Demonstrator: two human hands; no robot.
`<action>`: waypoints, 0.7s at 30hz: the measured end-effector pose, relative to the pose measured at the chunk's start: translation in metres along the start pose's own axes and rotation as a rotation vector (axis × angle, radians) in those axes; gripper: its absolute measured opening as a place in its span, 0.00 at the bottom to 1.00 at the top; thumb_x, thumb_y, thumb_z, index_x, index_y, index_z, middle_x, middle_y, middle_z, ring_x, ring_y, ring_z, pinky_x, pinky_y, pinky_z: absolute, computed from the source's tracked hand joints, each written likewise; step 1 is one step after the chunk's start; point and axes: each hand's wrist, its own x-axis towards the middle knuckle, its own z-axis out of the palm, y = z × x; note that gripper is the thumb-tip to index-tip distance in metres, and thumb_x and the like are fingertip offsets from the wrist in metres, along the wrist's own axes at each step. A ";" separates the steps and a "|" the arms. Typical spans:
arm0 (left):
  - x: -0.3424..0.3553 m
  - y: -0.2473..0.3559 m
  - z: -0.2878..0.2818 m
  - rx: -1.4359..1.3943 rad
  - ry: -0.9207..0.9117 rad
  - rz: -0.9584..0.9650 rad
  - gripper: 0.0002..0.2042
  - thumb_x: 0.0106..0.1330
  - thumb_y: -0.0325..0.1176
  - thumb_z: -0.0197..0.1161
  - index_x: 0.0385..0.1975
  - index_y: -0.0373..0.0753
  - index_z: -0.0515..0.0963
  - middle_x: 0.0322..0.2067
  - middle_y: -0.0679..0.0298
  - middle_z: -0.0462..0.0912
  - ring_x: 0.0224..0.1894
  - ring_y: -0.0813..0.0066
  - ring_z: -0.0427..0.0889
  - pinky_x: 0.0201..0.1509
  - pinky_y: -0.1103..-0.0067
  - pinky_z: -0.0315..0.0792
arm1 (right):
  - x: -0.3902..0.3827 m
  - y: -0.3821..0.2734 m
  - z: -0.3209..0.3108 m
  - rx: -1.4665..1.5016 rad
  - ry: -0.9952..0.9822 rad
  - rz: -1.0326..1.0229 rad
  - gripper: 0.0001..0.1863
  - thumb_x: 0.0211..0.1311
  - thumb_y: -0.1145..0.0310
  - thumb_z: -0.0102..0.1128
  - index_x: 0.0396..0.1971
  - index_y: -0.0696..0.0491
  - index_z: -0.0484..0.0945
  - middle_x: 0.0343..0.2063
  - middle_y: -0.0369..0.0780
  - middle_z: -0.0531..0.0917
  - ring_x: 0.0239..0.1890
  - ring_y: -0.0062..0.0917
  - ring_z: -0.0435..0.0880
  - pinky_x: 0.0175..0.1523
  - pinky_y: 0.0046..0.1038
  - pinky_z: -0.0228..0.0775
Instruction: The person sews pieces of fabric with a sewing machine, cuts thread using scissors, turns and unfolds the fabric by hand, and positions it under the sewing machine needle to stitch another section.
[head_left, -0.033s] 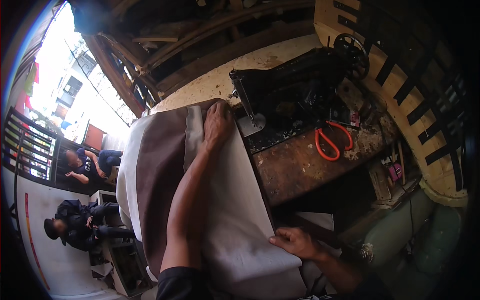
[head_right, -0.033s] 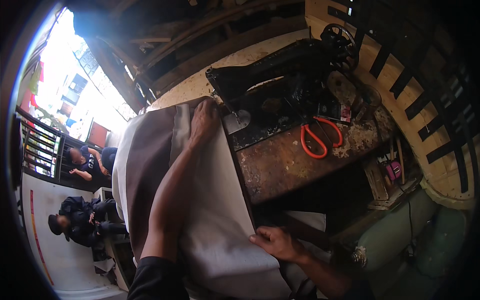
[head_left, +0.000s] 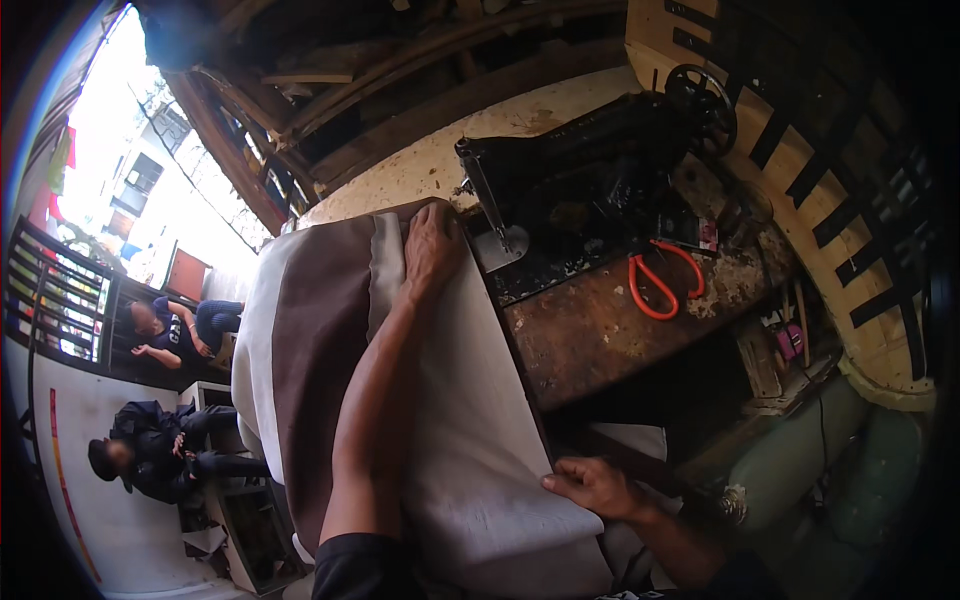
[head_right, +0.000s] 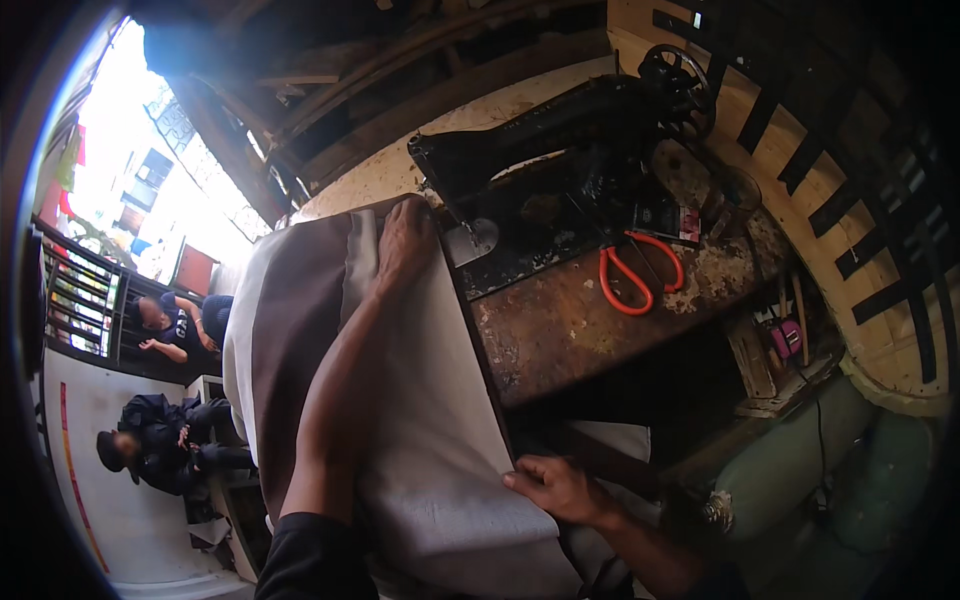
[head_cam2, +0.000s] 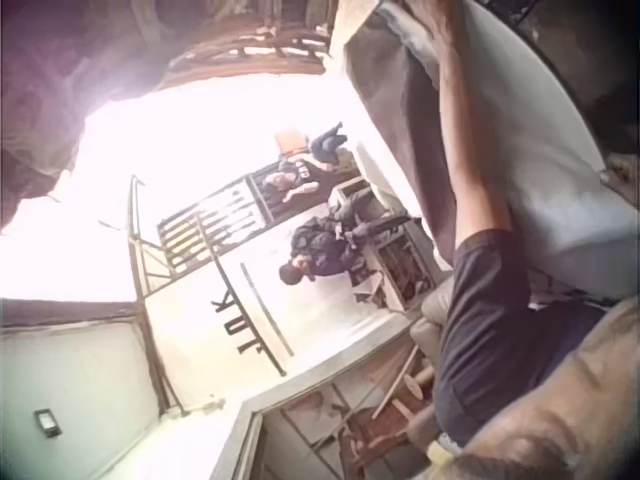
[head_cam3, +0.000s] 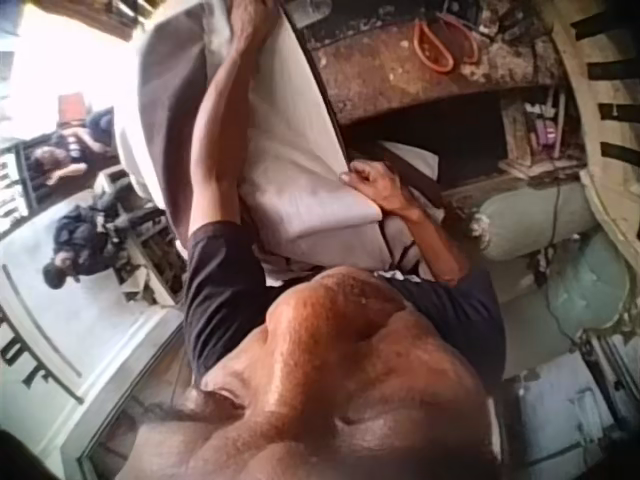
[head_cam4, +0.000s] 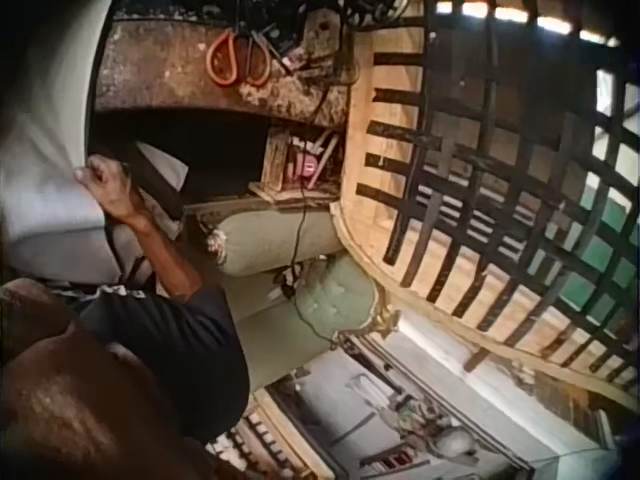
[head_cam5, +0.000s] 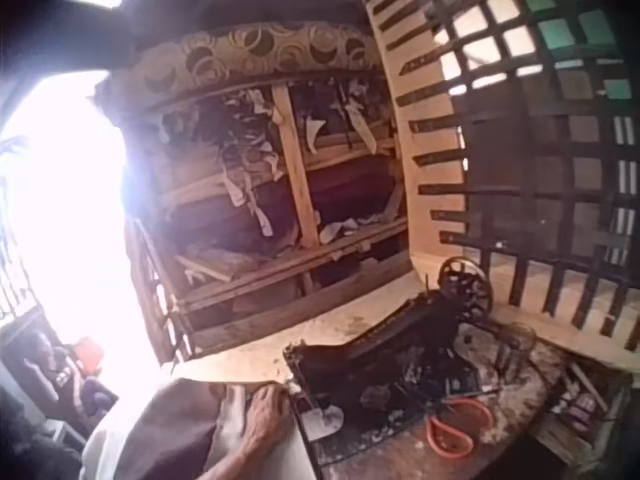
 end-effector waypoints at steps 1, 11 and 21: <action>0.002 -0.003 -0.003 0.024 0.000 -0.007 0.13 0.68 0.33 0.60 0.50 0.38 0.76 0.49 0.48 0.80 0.55 0.45 0.77 0.60 0.59 0.71 | -0.005 -0.003 0.000 0.011 -0.012 -0.001 0.22 0.70 0.55 0.66 0.24 0.57 0.75 0.18 0.32 0.67 0.25 0.11 0.64 0.30 0.26 0.59; 0.014 -0.012 0.000 0.044 0.029 -0.042 0.13 0.65 0.31 0.63 0.47 0.34 0.79 0.50 0.45 0.80 0.55 0.43 0.77 0.60 0.57 0.70 | -0.001 -0.011 0.002 0.075 0.040 0.010 0.22 0.72 0.54 0.64 0.25 0.56 0.75 0.19 0.31 0.66 0.26 0.11 0.65 0.31 0.25 0.61; 0.036 -0.023 -0.009 0.125 -0.060 -0.107 0.13 0.61 0.34 0.68 0.42 0.34 0.81 0.46 0.45 0.82 0.53 0.45 0.77 0.60 0.59 0.70 | 0.015 -0.010 0.001 0.163 0.114 0.000 0.22 0.74 0.50 0.60 0.41 0.58 0.82 0.27 0.33 0.80 0.32 0.12 0.75 0.39 0.23 0.70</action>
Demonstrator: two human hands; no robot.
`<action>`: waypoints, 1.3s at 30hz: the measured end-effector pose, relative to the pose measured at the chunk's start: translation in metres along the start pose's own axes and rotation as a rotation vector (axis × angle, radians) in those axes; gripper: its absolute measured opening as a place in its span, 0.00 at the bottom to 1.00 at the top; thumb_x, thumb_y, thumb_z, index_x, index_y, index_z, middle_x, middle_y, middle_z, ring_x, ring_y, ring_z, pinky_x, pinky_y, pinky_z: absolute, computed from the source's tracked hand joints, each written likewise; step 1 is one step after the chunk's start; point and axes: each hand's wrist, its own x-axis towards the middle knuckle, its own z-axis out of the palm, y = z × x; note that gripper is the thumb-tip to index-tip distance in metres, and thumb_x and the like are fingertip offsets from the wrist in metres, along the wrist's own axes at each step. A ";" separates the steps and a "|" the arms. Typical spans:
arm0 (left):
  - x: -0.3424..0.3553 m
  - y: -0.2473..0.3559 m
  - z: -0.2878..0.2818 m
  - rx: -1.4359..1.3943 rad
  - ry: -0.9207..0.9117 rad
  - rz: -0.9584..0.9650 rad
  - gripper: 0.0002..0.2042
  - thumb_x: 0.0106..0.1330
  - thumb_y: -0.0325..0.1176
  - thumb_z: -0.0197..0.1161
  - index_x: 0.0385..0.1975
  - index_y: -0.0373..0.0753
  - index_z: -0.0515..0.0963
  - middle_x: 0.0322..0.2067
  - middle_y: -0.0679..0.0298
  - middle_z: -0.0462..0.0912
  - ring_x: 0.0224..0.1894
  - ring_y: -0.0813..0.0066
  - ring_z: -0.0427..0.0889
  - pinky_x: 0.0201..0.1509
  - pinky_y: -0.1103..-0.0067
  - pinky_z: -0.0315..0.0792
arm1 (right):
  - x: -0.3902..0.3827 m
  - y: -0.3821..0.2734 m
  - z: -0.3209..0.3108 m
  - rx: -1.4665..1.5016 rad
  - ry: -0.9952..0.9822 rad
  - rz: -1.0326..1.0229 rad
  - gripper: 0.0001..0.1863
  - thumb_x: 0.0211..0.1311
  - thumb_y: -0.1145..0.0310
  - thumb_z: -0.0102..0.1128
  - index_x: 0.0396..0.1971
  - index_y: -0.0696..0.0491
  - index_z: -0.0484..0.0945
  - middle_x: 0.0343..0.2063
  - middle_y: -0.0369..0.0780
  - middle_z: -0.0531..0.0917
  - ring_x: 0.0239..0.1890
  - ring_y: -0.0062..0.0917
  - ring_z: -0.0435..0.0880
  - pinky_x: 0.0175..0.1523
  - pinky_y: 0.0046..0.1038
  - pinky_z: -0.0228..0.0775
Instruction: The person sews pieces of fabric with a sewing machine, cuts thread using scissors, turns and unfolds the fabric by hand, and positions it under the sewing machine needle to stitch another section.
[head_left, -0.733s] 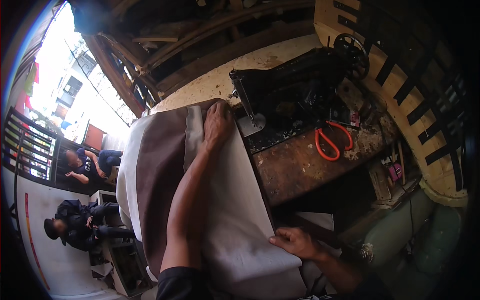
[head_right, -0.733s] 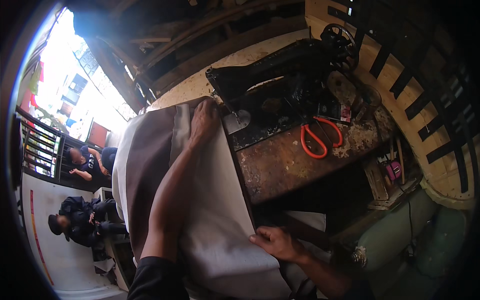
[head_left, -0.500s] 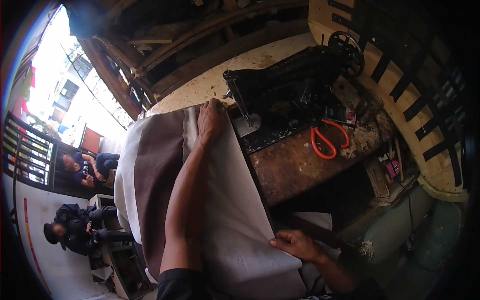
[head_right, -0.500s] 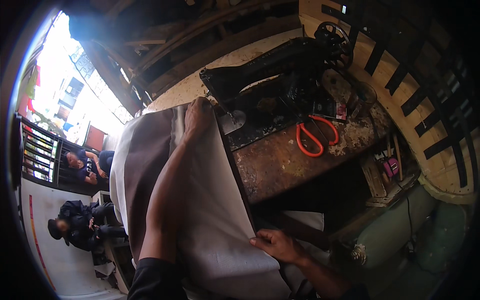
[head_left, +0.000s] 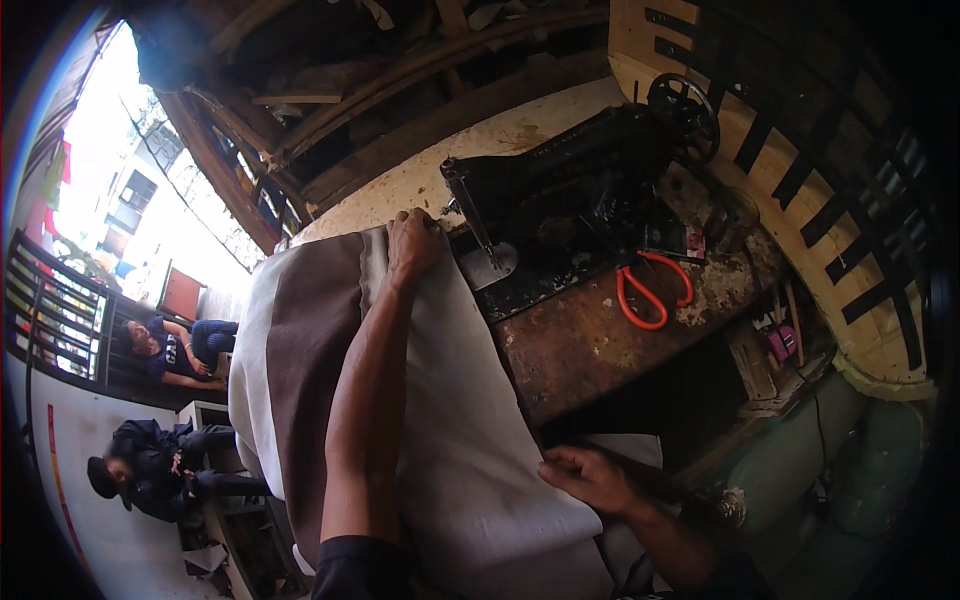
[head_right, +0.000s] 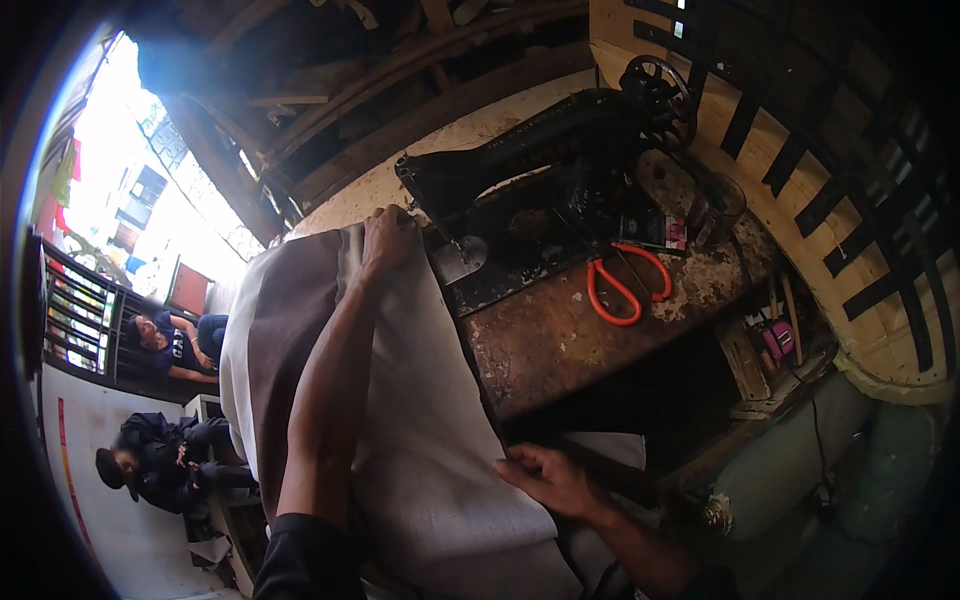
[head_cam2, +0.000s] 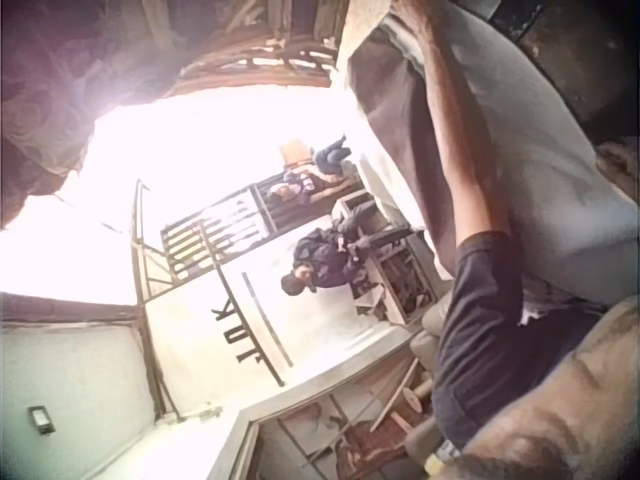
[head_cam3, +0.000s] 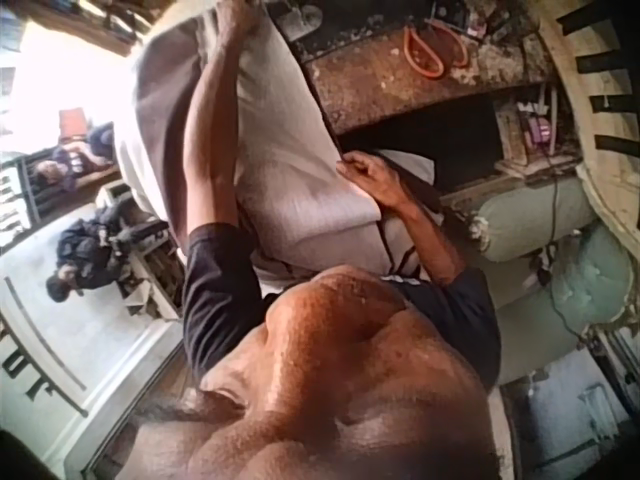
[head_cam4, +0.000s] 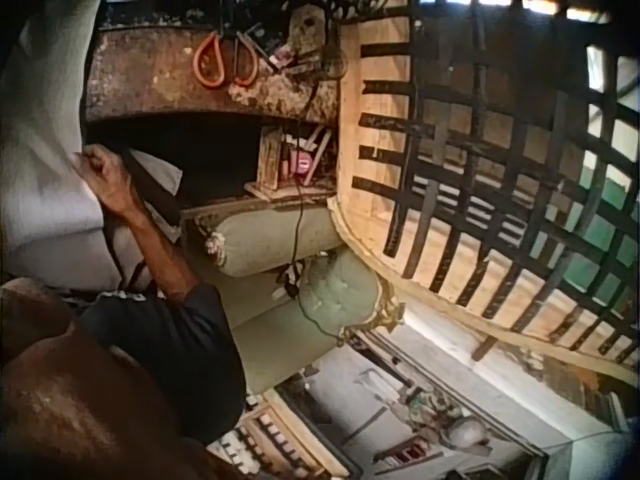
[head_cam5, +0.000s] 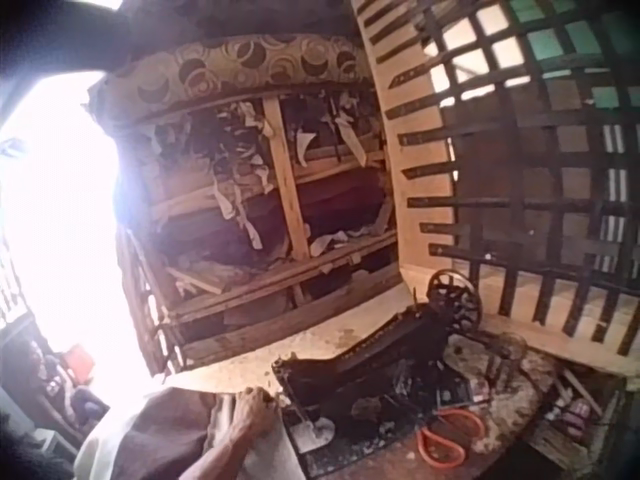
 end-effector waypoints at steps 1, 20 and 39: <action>0.002 -0.002 -0.005 0.007 -0.019 -0.011 0.13 0.61 0.35 0.68 0.41 0.34 0.81 0.44 0.45 0.83 0.53 0.45 0.78 0.60 0.59 0.70 | 0.004 -0.005 0.000 -0.018 0.031 -0.005 0.23 0.74 0.50 0.60 0.43 0.58 0.83 0.29 0.33 0.82 0.34 0.12 0.76 0.42 0.22 0.71; 0.009 0.005 -0.004 0.096 -0.028 -0.152 0.12 0.62 0.36 0.64 0.43 0.40 0.82 0.40 0.48 0.87 0.46 0.47 0.85 0.49 0.59 0.77 | 0.019 0.037 0.007 0.172 -0.007 -0.021 0.18 0.77 0.54 0.56 0.34 0.54 0.77 0.26 0.27 0.72 0.34 0.10 0.69 0.40 0.21 0.64; -0.016 0.019 0.016 0.140 0.341 0.010 0.09 0.63 0.32 0.63 0.40 0.37 0.79 0.41 0.50 0.80 0.45 0.48 0.77 0.52 0.58 0.70 | 0.020 0.030 0.004 0.180 -0.029 -0.004 0.15 0.75 0.59 0.59 0.34 0.56 0.80 0.25 0.28 0.73 0.32 0.09 0.69 0.37 0.21 0.64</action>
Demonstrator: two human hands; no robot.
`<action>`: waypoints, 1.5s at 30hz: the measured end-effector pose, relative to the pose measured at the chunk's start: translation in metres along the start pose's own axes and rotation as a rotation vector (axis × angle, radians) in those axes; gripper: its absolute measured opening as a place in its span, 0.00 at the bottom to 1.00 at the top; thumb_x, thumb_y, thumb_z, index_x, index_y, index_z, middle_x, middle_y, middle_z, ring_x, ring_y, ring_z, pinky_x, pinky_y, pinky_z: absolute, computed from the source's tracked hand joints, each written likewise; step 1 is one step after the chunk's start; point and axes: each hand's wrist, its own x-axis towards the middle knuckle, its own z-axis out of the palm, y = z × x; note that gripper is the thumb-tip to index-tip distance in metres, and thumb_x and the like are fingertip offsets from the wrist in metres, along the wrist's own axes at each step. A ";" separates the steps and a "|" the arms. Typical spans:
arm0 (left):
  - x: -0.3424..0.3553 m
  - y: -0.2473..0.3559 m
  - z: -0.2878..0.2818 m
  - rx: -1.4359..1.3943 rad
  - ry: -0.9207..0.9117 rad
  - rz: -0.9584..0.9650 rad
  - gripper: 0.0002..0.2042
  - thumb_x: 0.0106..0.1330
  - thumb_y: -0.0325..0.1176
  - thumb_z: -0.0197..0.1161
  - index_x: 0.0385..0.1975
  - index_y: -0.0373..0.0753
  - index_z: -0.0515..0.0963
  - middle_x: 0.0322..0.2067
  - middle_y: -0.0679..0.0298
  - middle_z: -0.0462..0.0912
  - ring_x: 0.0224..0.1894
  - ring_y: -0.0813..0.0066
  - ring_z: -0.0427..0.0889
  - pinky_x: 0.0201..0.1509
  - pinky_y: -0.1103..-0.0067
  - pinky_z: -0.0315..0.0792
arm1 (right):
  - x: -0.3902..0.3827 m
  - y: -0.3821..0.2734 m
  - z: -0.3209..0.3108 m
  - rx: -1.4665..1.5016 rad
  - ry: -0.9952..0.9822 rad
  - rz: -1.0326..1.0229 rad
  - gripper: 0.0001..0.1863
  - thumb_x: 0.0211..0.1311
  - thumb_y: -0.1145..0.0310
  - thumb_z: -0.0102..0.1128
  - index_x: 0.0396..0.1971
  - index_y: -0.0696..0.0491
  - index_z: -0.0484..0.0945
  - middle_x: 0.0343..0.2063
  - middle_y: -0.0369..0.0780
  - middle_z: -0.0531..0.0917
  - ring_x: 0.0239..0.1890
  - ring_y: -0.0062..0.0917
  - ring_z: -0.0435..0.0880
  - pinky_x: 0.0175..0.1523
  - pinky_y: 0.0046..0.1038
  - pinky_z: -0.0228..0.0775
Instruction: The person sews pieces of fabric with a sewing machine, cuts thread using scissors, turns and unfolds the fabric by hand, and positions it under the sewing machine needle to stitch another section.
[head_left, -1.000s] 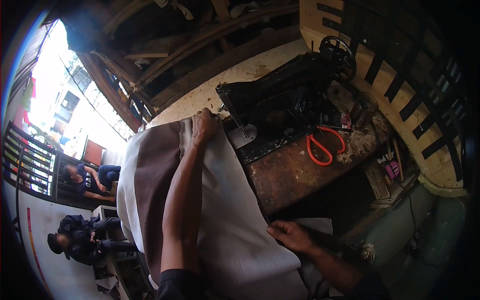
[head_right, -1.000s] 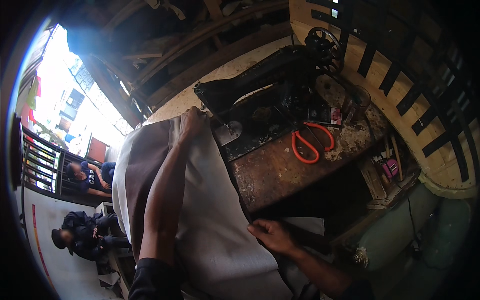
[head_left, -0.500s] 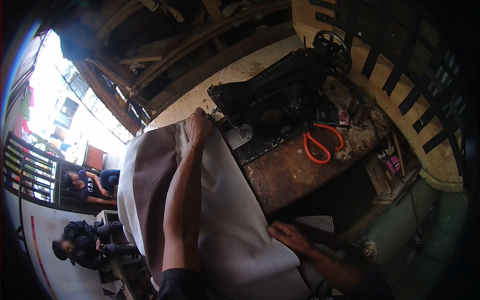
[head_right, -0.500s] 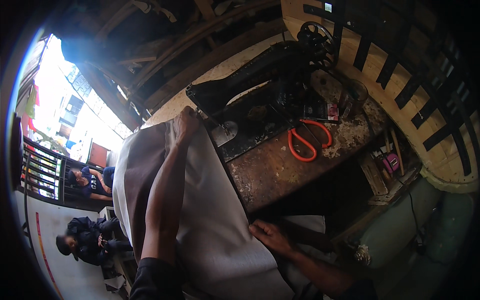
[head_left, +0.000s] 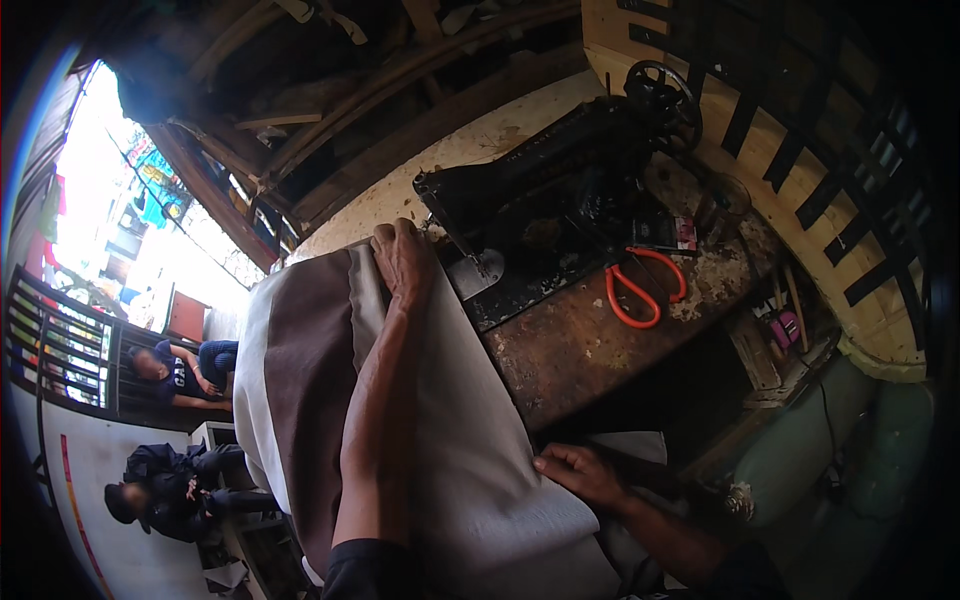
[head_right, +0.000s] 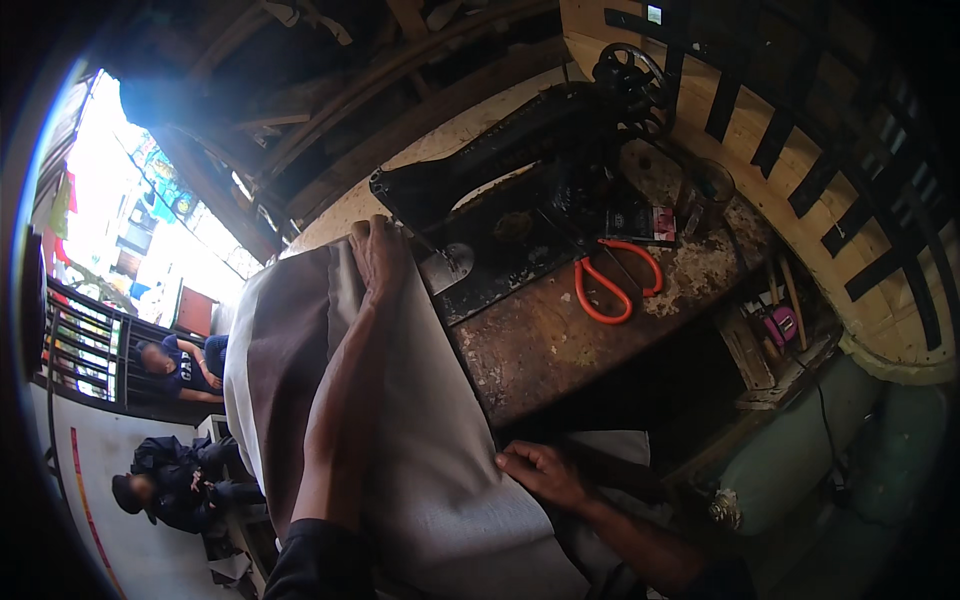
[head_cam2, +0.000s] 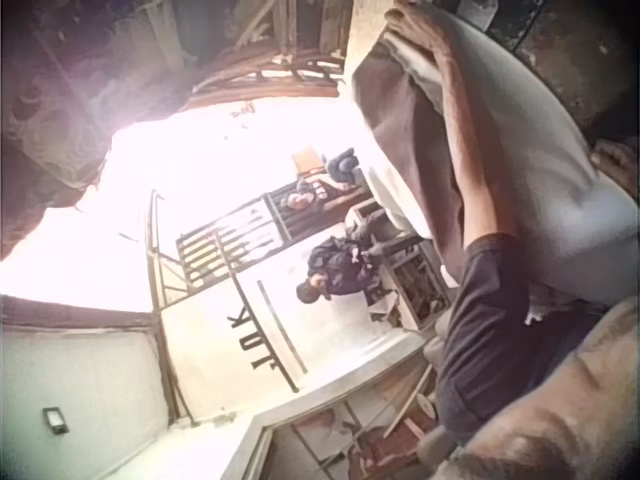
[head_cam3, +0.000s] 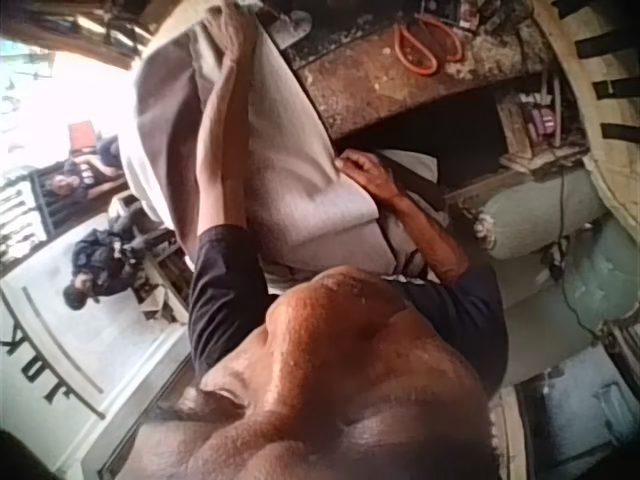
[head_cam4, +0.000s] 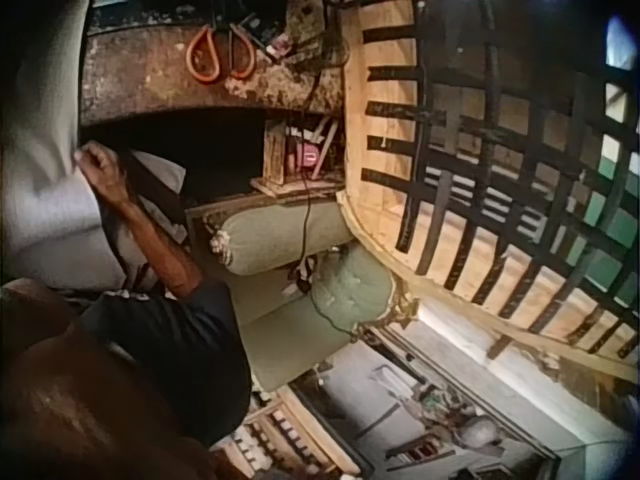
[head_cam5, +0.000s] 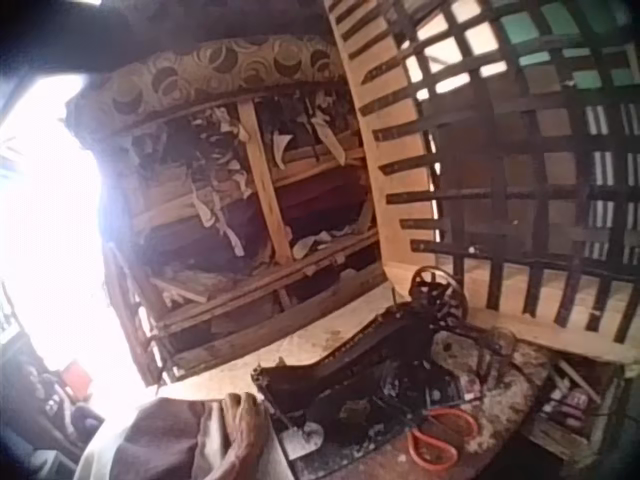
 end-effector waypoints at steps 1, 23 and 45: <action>-0.001 0.005 -0.002 -0.006 -0.002 0.003 0.09 0.63 0.32 0.63 0.40 0.37 0.79 0.41 0.50 0.80 0.45 0.48 0.77 0.52 0.58 0.70 | 0.000 0.000 -0.001 -0.023 0.008 -0.012 0.15 0.76 0.59 0.59 0.34 0.56 0.80 0.25 0.27 0.73 0.32 0.09 0.69 0.37 0.21 0.64; -0.035 0.020 -0.041 -0.123 -0.572 0.059 0.29 0.75 0.46 0.44 0.72 0.38 0.61 0.75 0.51 0.59 0.79 0.44 0.48 0.81 0.61 0.49 | -0.012 -0.040 -0.022 -0.189 -0.080 0.013 0.25 0.68 0.50 0.64 0.22 0.57 0.76 0.15 0.36 0.68 0.22 0.16 0.66 0.30 0.30 0.60; -0.087 0.086 -0.069 -0.185 -0.559 -0.011 0.36 0.71 0.46 0.54 0.72 0.29 0.56 0.72 0.42 0.62 0.78 0.47 0.53 0.78 0.62 0.56 | -0.100 -0.023 -0.024 -0.013 -0.119 0.162 0.23 0.68 0.52 0.66 0.22 0.55 0.78 0.15 0.34 0.70 0.21 0.15 0.67 0.29 0.26 0.59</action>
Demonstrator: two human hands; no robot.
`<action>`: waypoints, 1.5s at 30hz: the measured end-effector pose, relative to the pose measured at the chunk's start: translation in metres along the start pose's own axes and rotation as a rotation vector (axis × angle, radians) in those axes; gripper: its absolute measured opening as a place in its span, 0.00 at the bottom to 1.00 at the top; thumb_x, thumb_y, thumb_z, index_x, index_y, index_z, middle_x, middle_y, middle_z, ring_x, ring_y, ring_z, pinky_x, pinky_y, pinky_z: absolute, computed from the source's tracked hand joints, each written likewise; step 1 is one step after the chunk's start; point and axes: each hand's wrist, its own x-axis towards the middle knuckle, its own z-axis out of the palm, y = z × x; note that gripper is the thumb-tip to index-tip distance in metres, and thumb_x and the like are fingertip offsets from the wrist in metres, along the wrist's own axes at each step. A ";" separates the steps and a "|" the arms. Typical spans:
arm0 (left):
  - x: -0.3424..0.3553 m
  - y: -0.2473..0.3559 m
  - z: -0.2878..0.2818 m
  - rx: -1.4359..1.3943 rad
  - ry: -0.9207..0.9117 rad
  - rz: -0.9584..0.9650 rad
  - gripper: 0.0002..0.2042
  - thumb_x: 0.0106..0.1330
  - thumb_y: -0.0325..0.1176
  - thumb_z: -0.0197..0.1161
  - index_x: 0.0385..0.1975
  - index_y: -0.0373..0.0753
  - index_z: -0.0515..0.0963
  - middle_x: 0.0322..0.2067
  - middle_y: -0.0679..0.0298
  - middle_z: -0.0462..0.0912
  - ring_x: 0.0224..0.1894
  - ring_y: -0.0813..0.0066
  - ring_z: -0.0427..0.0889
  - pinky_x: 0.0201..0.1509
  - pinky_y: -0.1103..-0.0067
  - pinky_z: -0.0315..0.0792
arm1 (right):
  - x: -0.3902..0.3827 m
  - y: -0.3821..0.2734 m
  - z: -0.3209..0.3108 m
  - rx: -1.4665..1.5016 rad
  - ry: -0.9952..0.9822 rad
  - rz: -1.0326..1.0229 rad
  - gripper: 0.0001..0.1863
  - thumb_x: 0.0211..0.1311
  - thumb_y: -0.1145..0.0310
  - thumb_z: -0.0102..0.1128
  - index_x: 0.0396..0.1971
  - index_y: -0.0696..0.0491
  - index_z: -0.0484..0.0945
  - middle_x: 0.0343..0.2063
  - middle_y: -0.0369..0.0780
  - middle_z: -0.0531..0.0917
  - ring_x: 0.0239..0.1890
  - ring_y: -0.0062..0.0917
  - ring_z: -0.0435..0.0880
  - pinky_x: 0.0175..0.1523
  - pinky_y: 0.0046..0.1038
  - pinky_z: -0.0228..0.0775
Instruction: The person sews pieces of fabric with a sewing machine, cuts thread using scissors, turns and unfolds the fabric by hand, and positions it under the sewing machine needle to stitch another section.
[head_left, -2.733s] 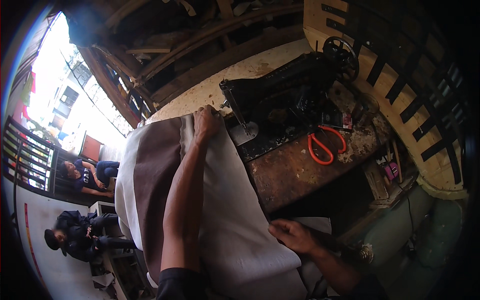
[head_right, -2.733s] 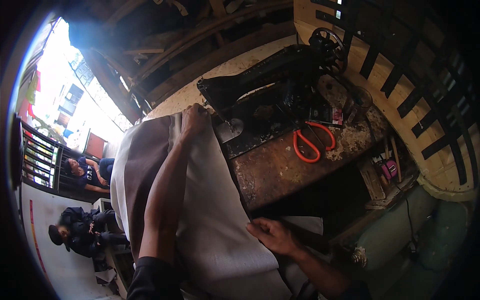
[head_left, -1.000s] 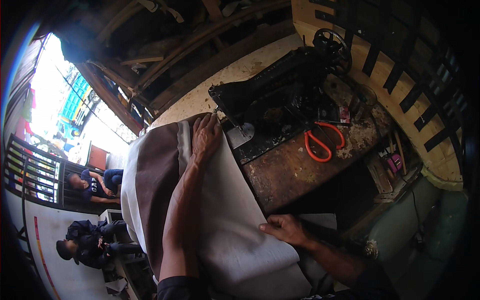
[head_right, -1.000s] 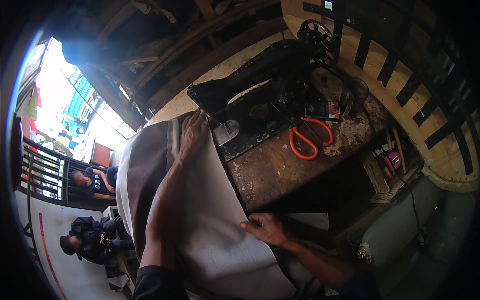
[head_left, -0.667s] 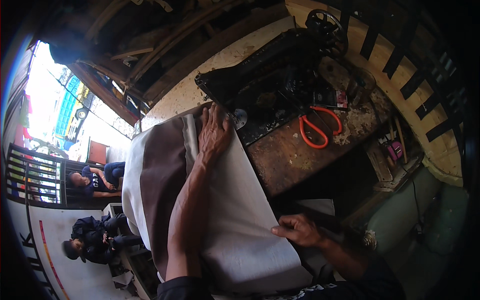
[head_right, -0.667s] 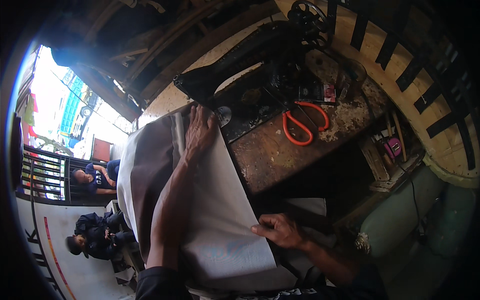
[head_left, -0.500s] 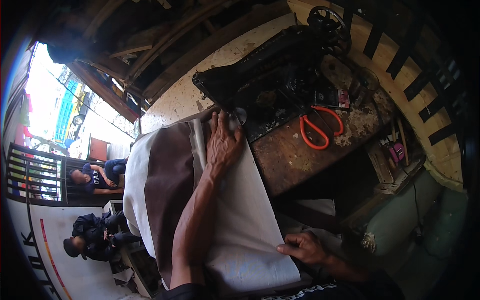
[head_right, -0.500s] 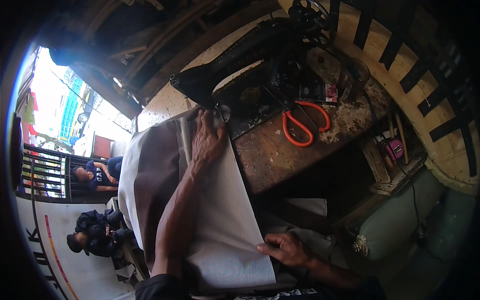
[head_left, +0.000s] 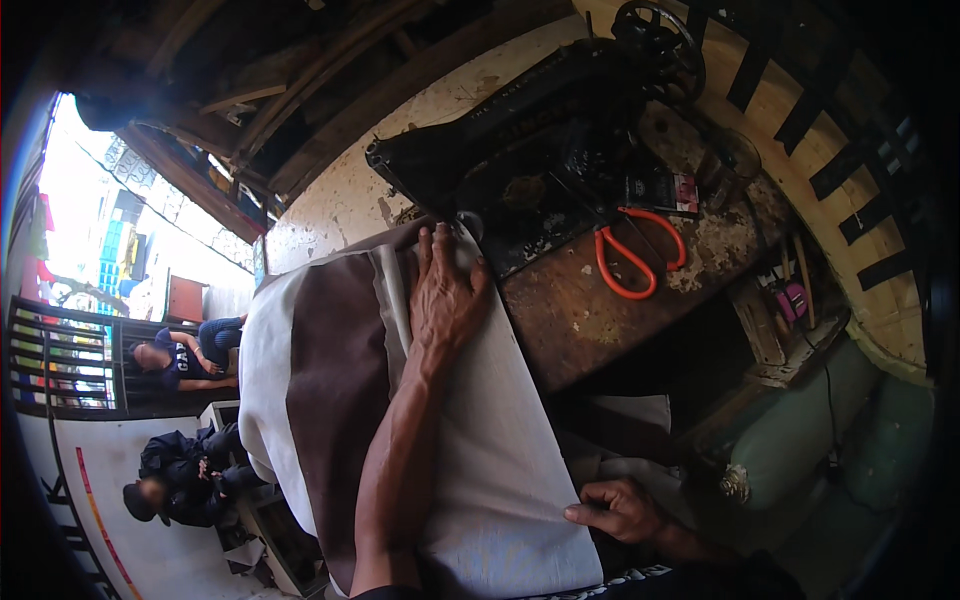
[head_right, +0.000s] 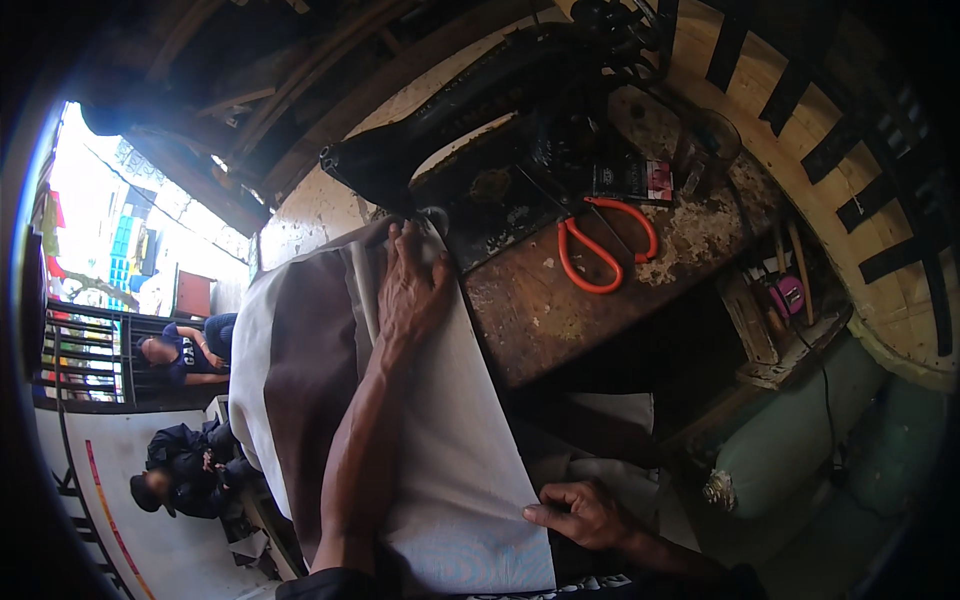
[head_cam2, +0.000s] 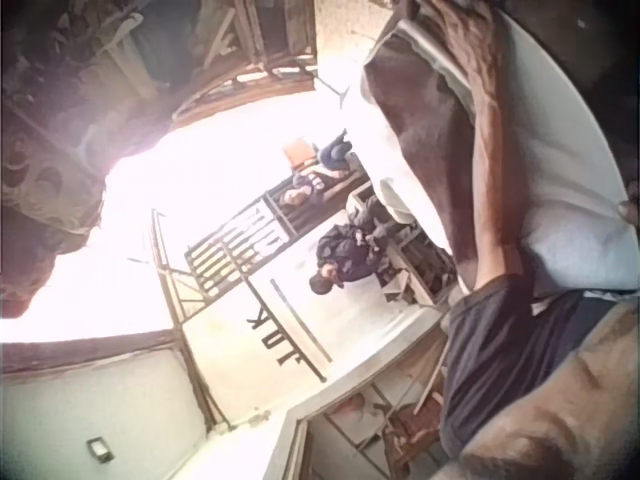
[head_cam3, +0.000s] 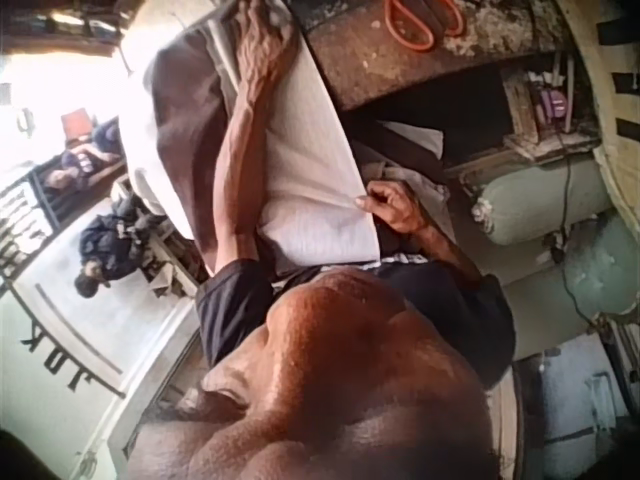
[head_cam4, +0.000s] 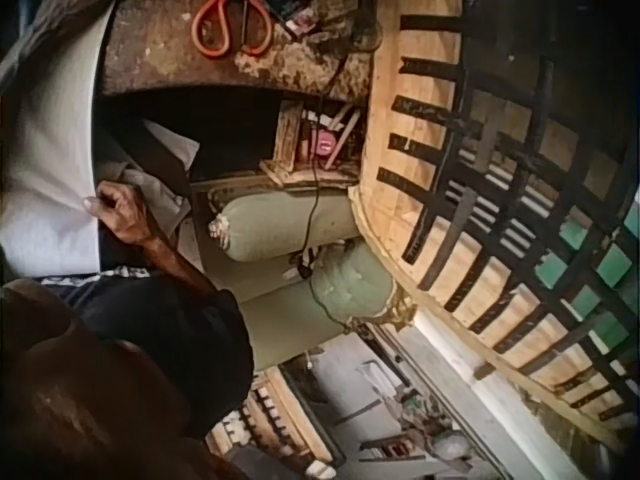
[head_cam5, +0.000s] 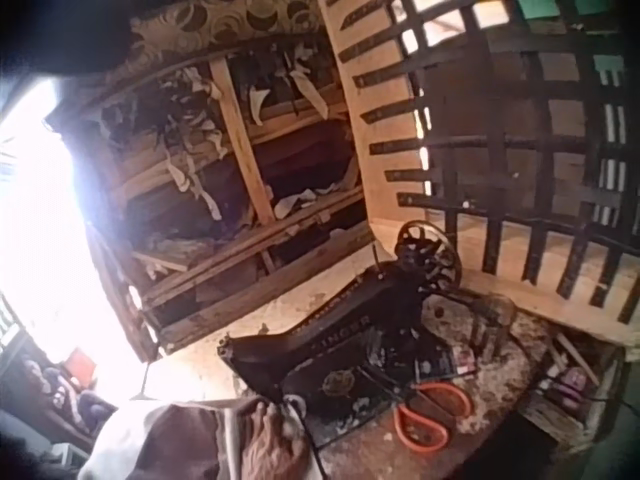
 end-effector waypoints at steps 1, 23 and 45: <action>0.003 0.000 -0.003 0.010 -0.011 -0.009 0.36 0.71 0.46 0.54 0.72 0.28 0.56 0.71 0.42 0.63 0.78 0.47 0.53 0.79 0.62 0.54 | 0.005 -0.001 -0.003 -0.018 -0.016 -0.002 0.23 0.69 0.51 0.65 0.22 0.55 0.78 0.15 0.34 0.70 0.21 0.15 0.67 0.28 0.27 0.59; -0.006 -0.012 0.010 -0.060 0.091 0.094 0.38 0.69 0.42 0.57 0.73 0.26 0.54 0.73 0.44 0.61 0.77 0.44 0.54 0.78 0.62 0.58 | 0.292 -0.150 -0.077 -1.082 0.721 -0.662 0.09 0.65 0.63 0.63 0.40 0.51 0.84 0.34 0.47 0.84 0.38 0.47 0.85 0.43 0.46 0.78; -0.004 -0.027 0.015 0.020 0.050 0.183 0.26 0.68 0.36 0.60 0.66 0.42 0.68 0.75 0.49 0.58 0.77 0.41 0.52 0.77 0.53 0.57 | 0.273 -0.132 -0.069 -1.017 0.675 -0.859 0.05 0.62 0.69 0.61 0.33 0.54 0.82 0.30 0.44 0.82 0.32 0.44 0.84 0.35 0.42 0.77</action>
